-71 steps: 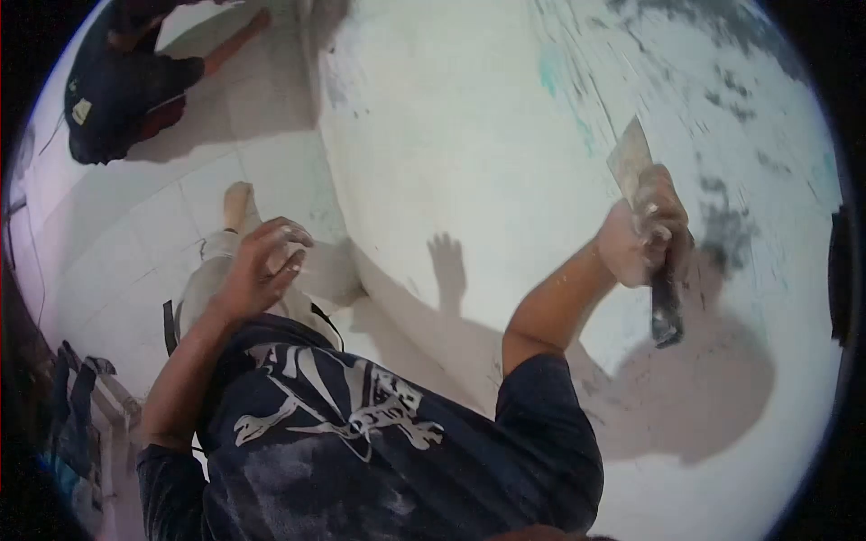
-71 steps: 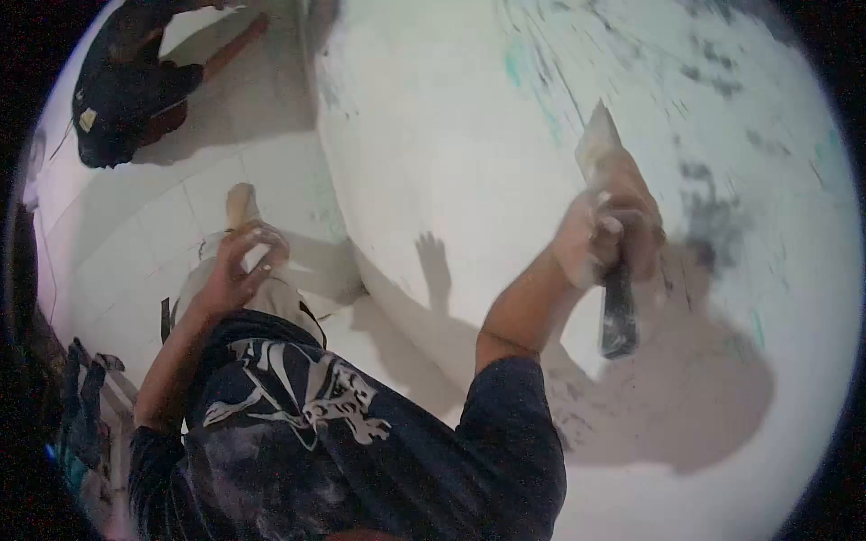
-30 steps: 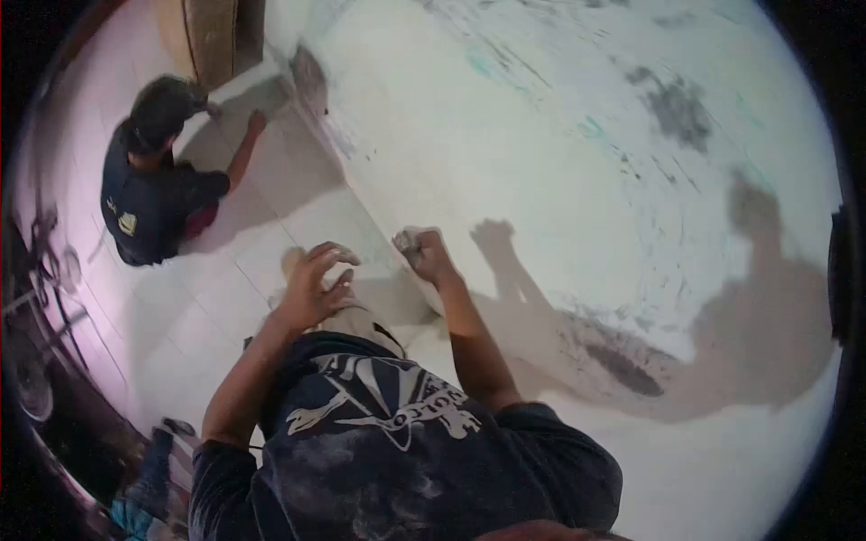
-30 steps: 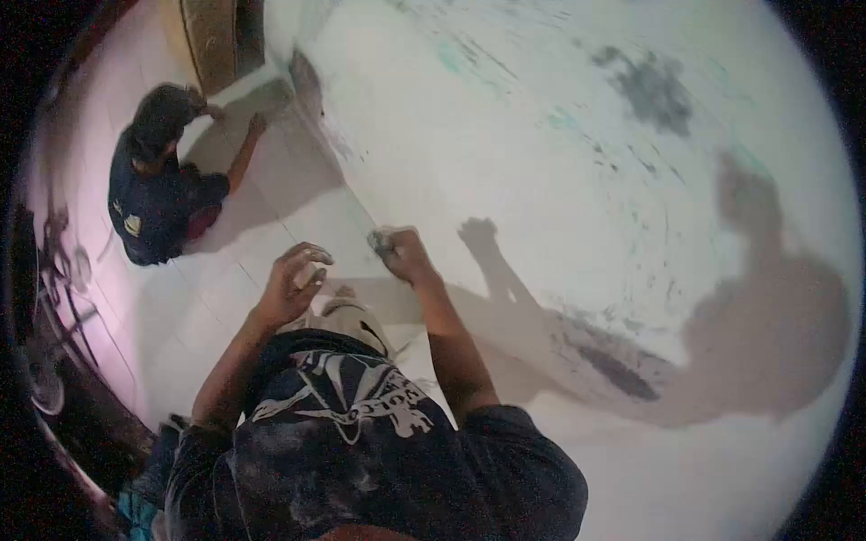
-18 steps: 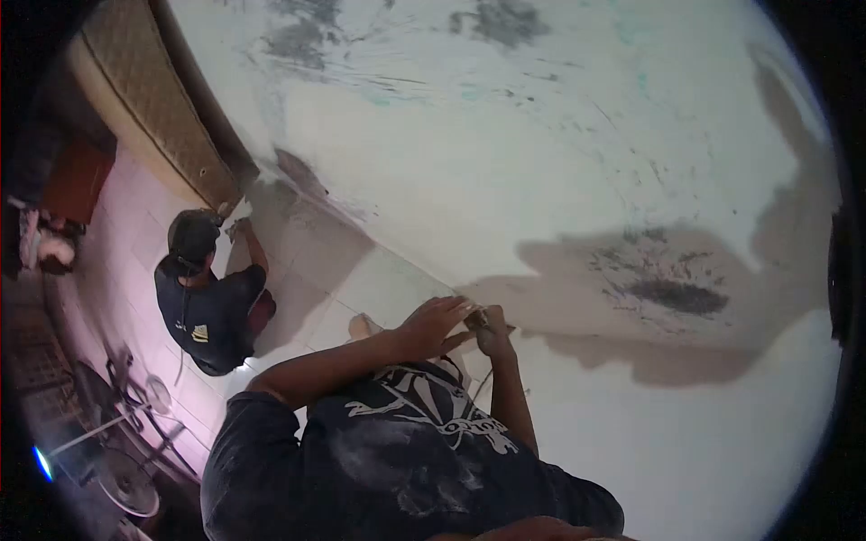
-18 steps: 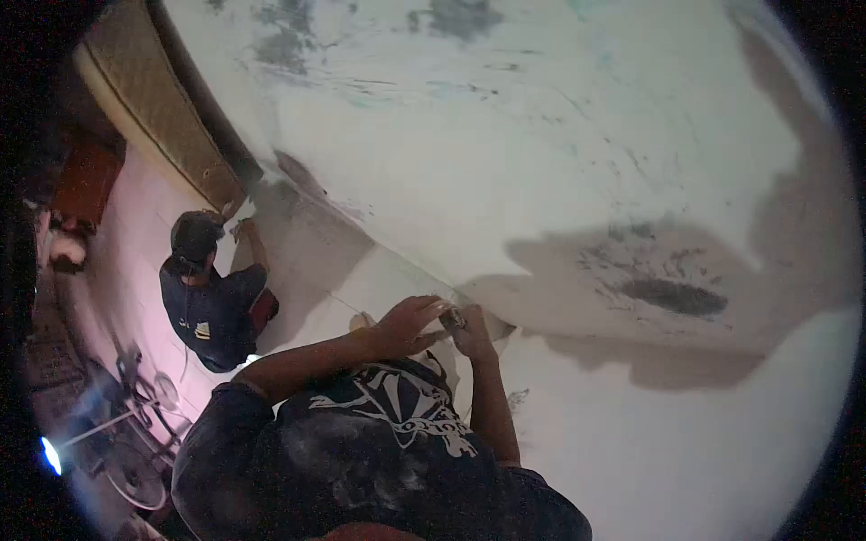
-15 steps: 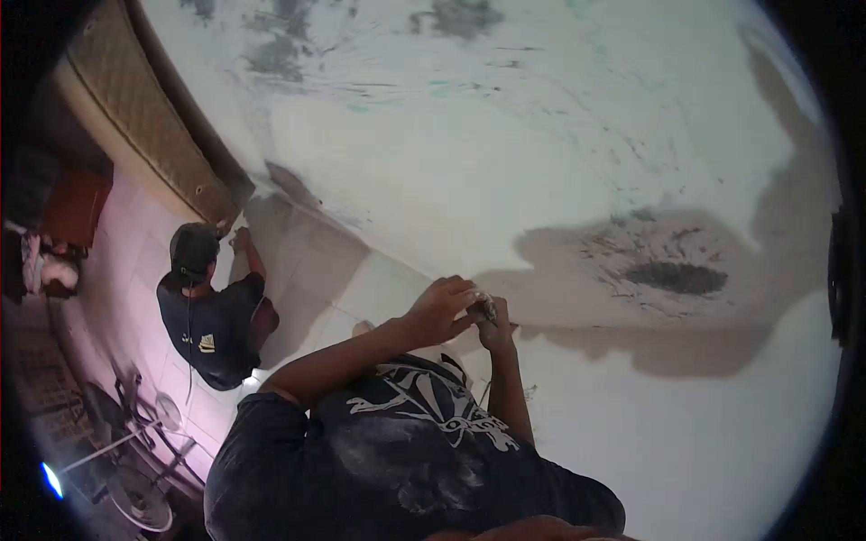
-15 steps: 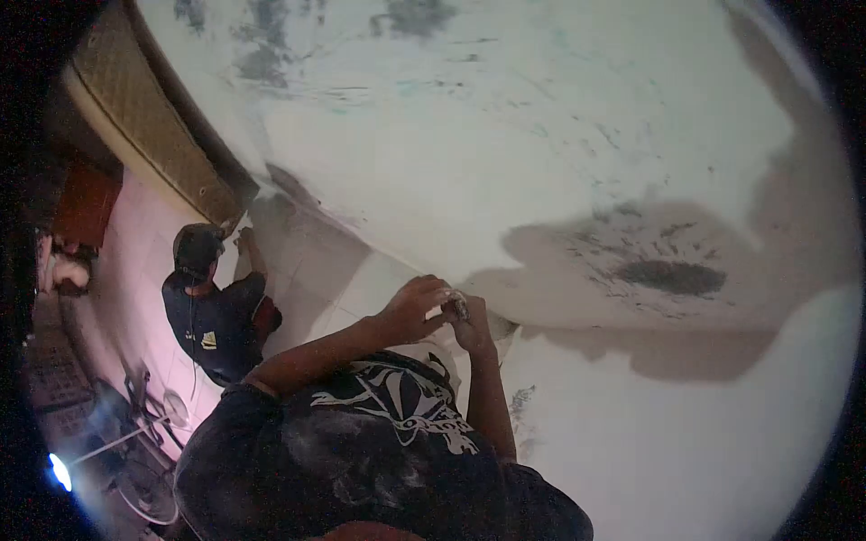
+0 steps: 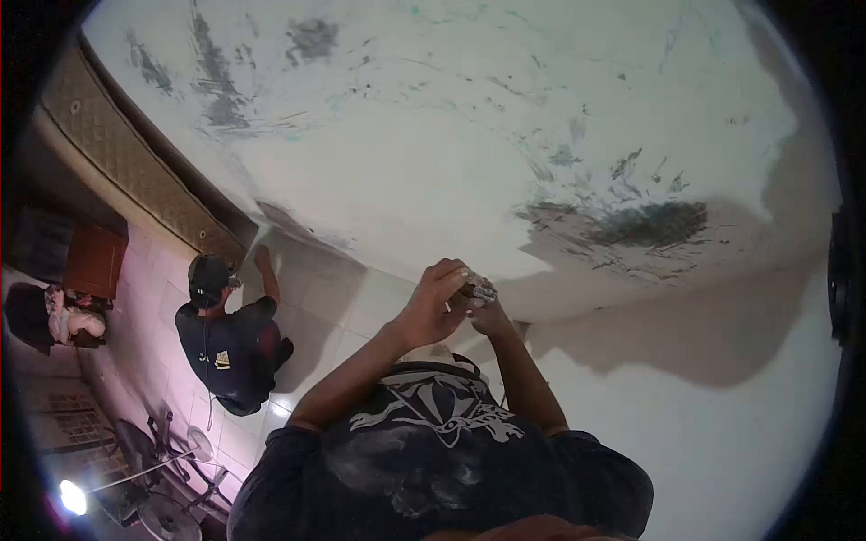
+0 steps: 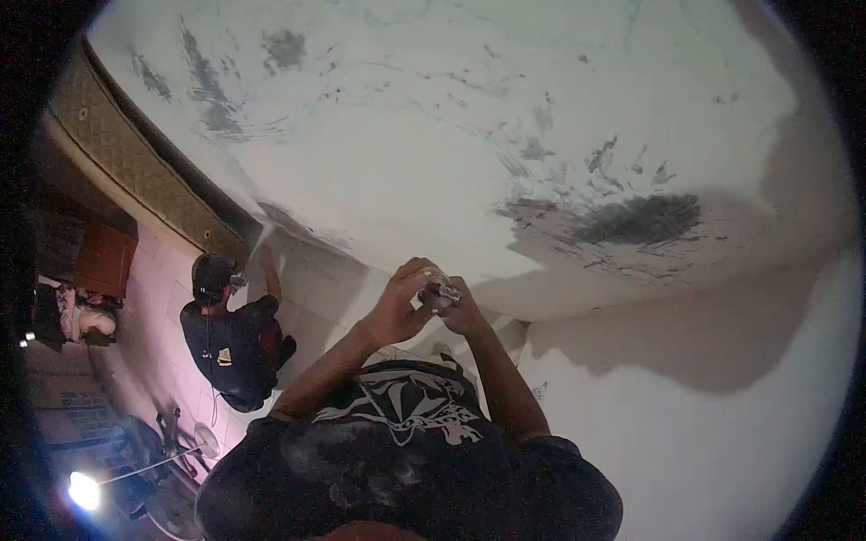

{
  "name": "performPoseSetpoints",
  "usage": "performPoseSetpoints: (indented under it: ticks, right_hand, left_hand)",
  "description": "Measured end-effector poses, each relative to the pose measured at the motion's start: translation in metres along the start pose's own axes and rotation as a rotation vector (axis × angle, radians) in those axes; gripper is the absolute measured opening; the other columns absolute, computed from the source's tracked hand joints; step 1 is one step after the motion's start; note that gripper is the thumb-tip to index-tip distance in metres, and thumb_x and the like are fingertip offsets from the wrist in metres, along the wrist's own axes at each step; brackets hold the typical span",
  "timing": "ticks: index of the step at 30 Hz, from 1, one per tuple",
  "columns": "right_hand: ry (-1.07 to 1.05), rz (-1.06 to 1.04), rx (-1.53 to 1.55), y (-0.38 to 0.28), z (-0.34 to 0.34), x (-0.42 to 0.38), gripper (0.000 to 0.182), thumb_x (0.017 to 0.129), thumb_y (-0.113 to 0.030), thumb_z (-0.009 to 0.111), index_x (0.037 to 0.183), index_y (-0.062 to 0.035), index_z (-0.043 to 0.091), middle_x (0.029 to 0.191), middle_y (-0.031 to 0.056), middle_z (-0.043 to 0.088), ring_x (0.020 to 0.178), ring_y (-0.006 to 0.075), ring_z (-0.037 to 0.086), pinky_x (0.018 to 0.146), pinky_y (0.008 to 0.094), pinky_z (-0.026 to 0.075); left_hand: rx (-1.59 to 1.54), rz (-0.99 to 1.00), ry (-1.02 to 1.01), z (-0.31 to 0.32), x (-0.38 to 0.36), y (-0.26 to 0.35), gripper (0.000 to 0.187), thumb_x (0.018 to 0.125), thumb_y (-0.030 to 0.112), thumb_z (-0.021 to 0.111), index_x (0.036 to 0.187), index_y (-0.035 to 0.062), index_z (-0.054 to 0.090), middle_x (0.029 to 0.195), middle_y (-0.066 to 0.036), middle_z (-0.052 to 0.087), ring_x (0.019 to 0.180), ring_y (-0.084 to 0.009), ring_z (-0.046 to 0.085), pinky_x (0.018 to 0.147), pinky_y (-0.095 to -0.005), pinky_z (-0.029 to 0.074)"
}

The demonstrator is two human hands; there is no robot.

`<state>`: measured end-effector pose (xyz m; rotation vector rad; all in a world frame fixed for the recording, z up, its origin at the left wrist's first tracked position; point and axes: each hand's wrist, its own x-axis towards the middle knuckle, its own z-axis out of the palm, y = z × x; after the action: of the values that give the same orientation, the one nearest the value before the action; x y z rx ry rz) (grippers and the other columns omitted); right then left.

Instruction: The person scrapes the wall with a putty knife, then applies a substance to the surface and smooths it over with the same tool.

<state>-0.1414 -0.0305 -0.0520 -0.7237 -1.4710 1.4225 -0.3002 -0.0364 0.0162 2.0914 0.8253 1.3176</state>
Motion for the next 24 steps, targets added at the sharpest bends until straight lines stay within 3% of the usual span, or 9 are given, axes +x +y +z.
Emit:
performPoseSetpoints:
  ticks: [3, 5, 7, 9, 10, 13, 14, 17, 24]
  right_hand:
    - [0.008, -0.022, 0.125, 0.006, -0.010, -0.003, 0.015, 0.086, -0.017, 0.065, 0.085, -0.0026, 0.062, 0.079, 0.0012, 0.061, 0.071, 0.0105, 0.056, 0.066, 0.0269, 0.047]
    - [-0.098, -0.070, -0.014, 0.005, -0.021, 0.001, 0.017, 0.088, -0.020, 0.065, 0.088, -0.0027, 0.062, 0.078, 0.0025, 0.061, 0.070, 0.0109, 0.056, 0.067, 0.0279, 0.048]
    - [0.037, 0.078, -0.025, 0.004, -0.033, 0.002, 0.028, 0.093, -0.020, 0.056, 0.072, -0.0017, 0.057, 0.067, 0.0049, 0.056, 0.065, 0.0130, 0.054, 0.066, 0.0312, 0.048]
    - [0.169, -0.132, 0.177, -0.004, -0.044, 0.017, 0.034, 0.094, -0.021, 0.054, 0.064, -0.0041, 0.050, 0.062, 0.0060, 0.051, 0.060, 0.0170, 0.049, 0.066, 0.0368, 0.048]
    - [0.207, -0.235, 0.270, -0.017, -0.051, 0.021, 0.035, 0.094, -0.019, 0.052, 0.062, -0.0057, 0.046, 0.060, 0.0059, 0.048, 0.058, 0.0187, 0.047, 0.066, 0.0402, 0.048]
    - [0.307, -0.468, 0.571, -0.057, -0.071, 0.039, 0.038, 0.094, -0.018, 0.045, 0.058, -0.0106, 0.034, 0.058, 0.0036, 0.034, 0.061, 0.0230, 0.039, 0.065, 0.0403, 0.041]
    - [0.292, -0.599, 0.502, -0.073, -0.072, 0.047, 0.039, 0.094, -0.022, 0.046, 0.059, -0.0110, 0.034, 0.058, 0.0032, 0.036, 0.062, 0.0225, 0.039, 0.065, 0.0410, 0.040]
    - [0.237, -0.826, 0.374, -0.113, -0.081, 0.066, 0.040, 0.093, -0.029, 0.047, 0.059, -0.0115, 0.035, 0.060, 0.0025, 0.039, 0.063, 0.0219, 0.039, 0.066, 0.0418, 0.037]
    - [0.052, -1.057, 0.171, -0.120, -0.102, 0.115, 0.043, 0.094, -0.041, 0.048, 0.062, -0.0122, 0.039, 0.065, 0.0043, 0.042, 0.067, 0.0233, 0.042, 0.069, 0.0452, 0.038]
  left_hand:
    - [-0.014, 0.059, 0.042, 0.012, 0.005, 0.010, 0.027, 0.071, 0.001, 0.068, 0.097, 0.0039, 0.060, 0.096, -0.012, 0.060, 0.093, -0.0327, 0.056, 0.079, -0.0411, 0.044]
    - [0.113, 0.071, 0.056, 0.018, 0.004, 0.013, 0.059, 0.075, -0.008, 0.067, 0.128, 0.0082, 0.045, 0.103, -0.012, 0.063, 0.096, -0.0341, 0.057, 0.084, -0.0436, 0.046]
    - [0.037, 0.009, 0.097, 0.023, -0.004, 0.020, 0.047, 0.078, -0.006, 0.065, 0.121, 0.0065, 0.051, 0.103, -0.013, 0.063, 0.096, -0.0318, 0.058, 0.084, -0.0419, 0.046]
    - [-0.113, -0.113, 0.223, 0.029, -0.019, 0.033, 0.023, 0.084, -0.004, 0.061, 0.106, 0.0030, 0.061, 0.102, -0.014, 0.063, 0.097, -0.0273, 0.058, 0.085, -0.0385, 0.046]
    - [-0.129, -0.276, 0.112, 0.023, -0.027, 0.041, 0.021, 0.086, -0.006, 0.058, 0.106, 0.0018, 0.060, 0.099, -0.014, 0.063, 0.095, -0.0269, 0.060, 0.082, -0.0378, 0.047]
    - [-0.227, -0.273, -0.051, 0.024, -0.070, 0.008, 0.034, 0.086, -0.007, 0.056, 0.118, 0.0054, 0.056, 0.097, -0.013, 0.064, 0.090, -0.0270, 0.062, 0.078, -0.0387, 0.049]
    - [-0.231, -0.168, -0.018, 0.024, -0.076, 0.006, 0.051, 0.087, -0.008, 0.055, 0.132, 0.0136, 0.046, 0.095, -0.013, 0.065, 0.086, -0.0265, 0.063, 0.076, -0.0397, 0.051]
    - [-0.225, -0.124, -0.098, 0.006, -0.085, 0.002, 0.065, 0.086, -0.009, 0.056, 0.140, 0.0217, 0.037, 0.096, -0.012, 0.065, 0.085, -0.0269, 0.063, 0.075, -0.0416, 0.052]
    - [-0.155, -0.205, -0.114, -0.010, -0.082, -0.008, 0.062, 0.081, -0.014, 0.057, 0.134, 0.0136, 0.041, 0.095, -0.014, 0.065, 0.084, -0.0272, 0.062, 0.072, -0.0405, 0.050]
